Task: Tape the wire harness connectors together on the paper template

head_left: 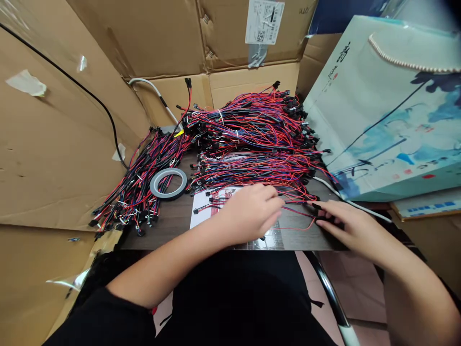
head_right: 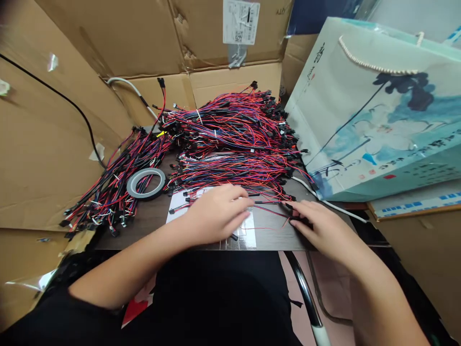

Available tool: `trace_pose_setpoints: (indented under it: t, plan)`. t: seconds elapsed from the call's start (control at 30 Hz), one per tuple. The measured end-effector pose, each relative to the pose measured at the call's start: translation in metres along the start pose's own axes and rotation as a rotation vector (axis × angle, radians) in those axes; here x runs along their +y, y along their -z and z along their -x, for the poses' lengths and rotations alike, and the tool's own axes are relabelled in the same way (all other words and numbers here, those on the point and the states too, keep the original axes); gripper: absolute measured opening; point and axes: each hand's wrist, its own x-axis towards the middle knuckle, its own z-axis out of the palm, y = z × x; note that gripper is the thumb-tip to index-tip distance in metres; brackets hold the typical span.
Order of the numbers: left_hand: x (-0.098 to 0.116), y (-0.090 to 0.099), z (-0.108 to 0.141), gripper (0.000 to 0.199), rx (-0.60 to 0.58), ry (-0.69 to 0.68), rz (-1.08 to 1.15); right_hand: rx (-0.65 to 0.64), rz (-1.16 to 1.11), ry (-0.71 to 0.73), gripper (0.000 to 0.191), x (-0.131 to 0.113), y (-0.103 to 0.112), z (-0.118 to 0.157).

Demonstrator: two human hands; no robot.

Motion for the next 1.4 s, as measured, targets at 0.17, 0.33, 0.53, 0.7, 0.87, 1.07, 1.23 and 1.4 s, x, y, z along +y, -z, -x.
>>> trace_pose_setpoints:
  t: [0.17,0.33,0.53,0.7,0.87,1.07,1.23,1.4]
  plan:
    - [0.033,-0.029,-0.040,0.042,-0.065,-0.104,-0.063,0.068,-0.077,0.006,0.046,-0.003,0.005,-0.006]
    - [0.044,-0.053,-0.061,0.048,-0.046,-0.037,-0.139,0.079,-0.233,-0.054,0.055,-0.013,0.011,-0.003]
    - [0.044,-0.057,-0.064,0.026,-0.037,-0.086,-0.143,0.059,-0.313,-0.071,0.059,-0.012,0.008,0.000]
    - [0.044,-0.058,-0.065,0.025,-0.006,-0.065,-0.137,0.068,-0.353,-0.053,0.061,-0.011,0.002,-0.001]
    - [0.045,-0.063,-0.065,0.026,-0.006,-0.041,-0.107,0.106,-0.345,-0.044,0.056,-0.015,-0.003,-0.004]
    - [0.043,-0.063,-0.064,0.026,-0.036,-0.048,-0.122,0.104,-0.293,-0.020,0.054,-0.022,-0.006,-0.006]
    - [0.037,-0.065,-0.064,0.019,-0.056,-0.092,-0.132,0.135,-0.234,-0.034,0.062,-0.028,-0.006,-0.007]
    - [0.035,-0.066,-0.063,0.016,-0.058,-0.112,-0.148,0.227,-0.041,0.052,0.068,-0.033,-0.006,-0.009]
